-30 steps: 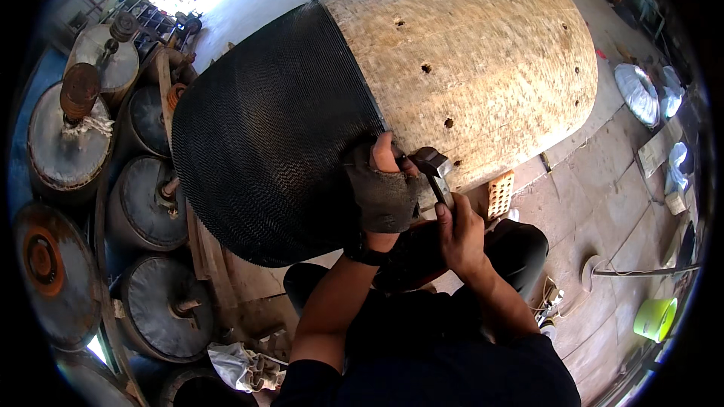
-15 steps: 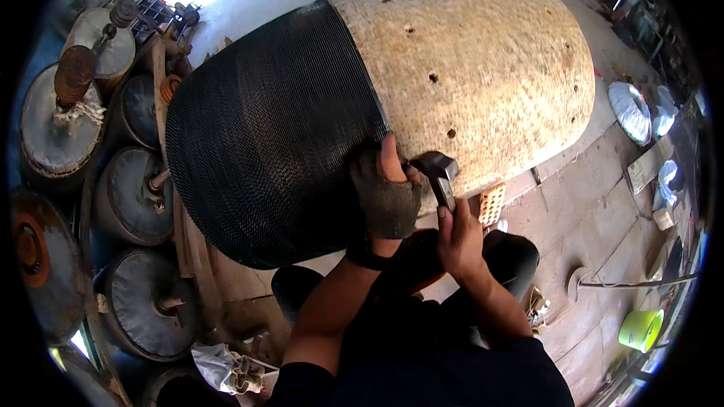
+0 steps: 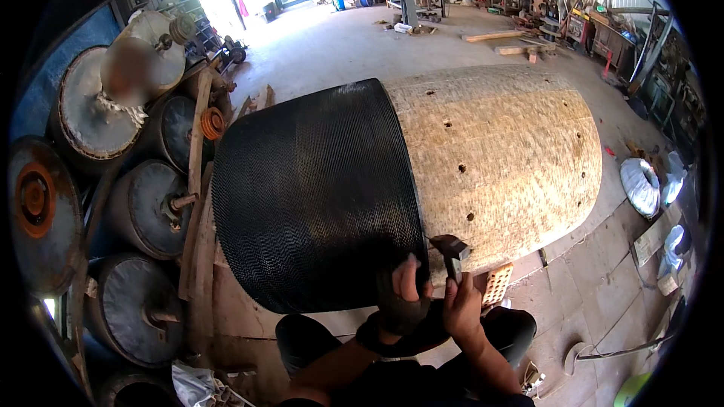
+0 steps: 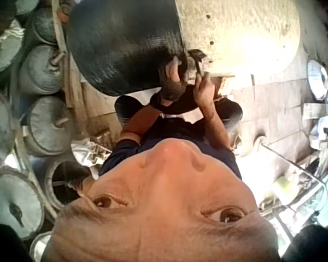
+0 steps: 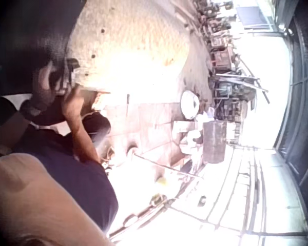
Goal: The person hammers nails into a large wooden drum cylinder to attach a black mesh material around its side.
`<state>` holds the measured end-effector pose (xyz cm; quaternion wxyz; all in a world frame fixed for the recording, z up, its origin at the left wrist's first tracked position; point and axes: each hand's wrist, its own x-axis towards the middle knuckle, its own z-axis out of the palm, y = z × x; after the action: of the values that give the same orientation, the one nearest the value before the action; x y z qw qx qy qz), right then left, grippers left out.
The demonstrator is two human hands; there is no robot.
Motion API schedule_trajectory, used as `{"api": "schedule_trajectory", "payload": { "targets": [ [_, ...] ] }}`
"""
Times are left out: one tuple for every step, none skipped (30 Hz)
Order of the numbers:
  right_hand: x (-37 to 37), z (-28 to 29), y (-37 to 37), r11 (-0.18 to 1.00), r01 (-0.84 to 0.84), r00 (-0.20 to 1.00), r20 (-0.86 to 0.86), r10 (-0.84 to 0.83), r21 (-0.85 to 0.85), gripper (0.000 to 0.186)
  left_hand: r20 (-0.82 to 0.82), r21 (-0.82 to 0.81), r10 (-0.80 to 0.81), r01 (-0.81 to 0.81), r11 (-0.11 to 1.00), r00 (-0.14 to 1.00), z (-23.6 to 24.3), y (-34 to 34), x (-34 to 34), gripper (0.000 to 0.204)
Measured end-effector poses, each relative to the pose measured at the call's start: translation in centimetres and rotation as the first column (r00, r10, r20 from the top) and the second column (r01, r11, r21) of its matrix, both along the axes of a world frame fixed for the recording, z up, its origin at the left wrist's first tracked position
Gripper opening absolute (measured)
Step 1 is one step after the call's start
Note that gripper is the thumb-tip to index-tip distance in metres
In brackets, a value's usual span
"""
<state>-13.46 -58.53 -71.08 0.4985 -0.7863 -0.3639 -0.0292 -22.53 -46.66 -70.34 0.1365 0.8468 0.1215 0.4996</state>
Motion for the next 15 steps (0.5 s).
{"api": "schedule_trajectory", "payload": {
  "targets": [
    [-0.2,-0.3,-0.1,1.000,0.015,1.000,-0.015,-0.015,0.017,0.018,-0.012,-0.027,-0.011,0.011,1.000,1.000,-0.8,-0.5,-0.9,0.065],
    [-0.1,-0.5,-0.3,0.999,0.038,0.999,-0.020,-0.038,0.031,0.018,-0.102,-0.034,-0.033,0.030,0.999,0.994,-0.9,-1.1,-1.6,0.060],
    [-0.1,-1.2,-0.7,0.996,0.031,0.999,-0.017,-0.029,0.089,0.018,-0.191,-0.043,-0.056,0.049,0.998,0.980,-0.7,-1.8,-2.5,0.056],
    [-0.3,-2.3,-1.2,0.989,0.017,1.000,-0.015,-0.015,0.145,0.018,-0.280,-0.054,-0.074,0.061,0.997,0.957,-1.1,-2.6,-3.5,0.052],
    [-0.3,-2.6,-1.1,0.979,0.000,1.000,-0.009,0.002,0.206,0.018,-0.324,0.005,-0.084,0.090,0.996,0.942,-3.4,-2.8,-4.2,0.049],
    [-0.3,-1.8,-0.7,0.990,0.012,1.000,0.013,-0.014,0.143,0.018,-0.373,0.061,-0.092,0.123,0.991,0.923,-7.1,-2.8,-4.7,0.046],
    [-0.5,-0.2,0.1,0.997,0.012,1.000,0.027,-0.014,0.078,0.018,-0.432,0.069,-0.089,0.131,0.989,0.898,-9.0,-2.9,-5.3,0.044],
    [-0.6,0.7,0.3,1.000,0.025,0.999,0.047,-0.025,0.009,0.018,-0.484,0.073,-0.099,0.153,0.986,0.870,-11.0,-3.1,-5.7,0.042],
    [-0.3,0.1,0.3,0.998,0.036,0.999,-0.003,-0.036,-0.047,0.018,-0.538,0.034,-0.123,0.167,0.985,0.834,-11.9,-3.3,-6.1,0.041],
    [-0.6,0.0,0.0,0.999,0.033,0.999,-0.013,-0.033,0.000,0.017,-0.555,0.009,-0.142,0.176,0.984,0.820,-12.8,-3.4,-6.2,0.038],
    [-0.5,0.0,-0.3,0.998,0.030,0.999,-0.013,-0.030,0.051,0.016,-0.572,-0.015,-0.165,0.191,0.982,0.804,-13.9,-3.5,-6.4,0.035],
    [-0.5,-0.2,-0.7,0.994,0.026,1.000,-0.013,-0.025,0.102,0.015,-0.555,-0.023,-0.182,0.204,0.979,0.812,-15.0,-3.5,-6.4,0.031],
    [-0.6,-1.5,-0.9,0.981,0.037,0.999,-0.043,-0.029,0.192,0.014,-0.588,-0.042,-0.198,0.214,0.976,0.784,-15.2,-3.4,-6.1,0.030],
    [-0.7,-1.8,-1.3,0.965,0.008,1.000,-0.015,-0.004,0.261,0.013,-0.621,-0.064,-0.213,0.223,0.973,0.754,-15.4,-3.3,-5.9,0.030],
    [-0.7,-1.0,-0.8,0.963,0.017,0.994,0.097,-0.045,0.270,0.013,-0.705,-0.099,-0.225,0.220,0.970,0.673,-15.0,-3.4,-6.1,0.033]
  ]
}}
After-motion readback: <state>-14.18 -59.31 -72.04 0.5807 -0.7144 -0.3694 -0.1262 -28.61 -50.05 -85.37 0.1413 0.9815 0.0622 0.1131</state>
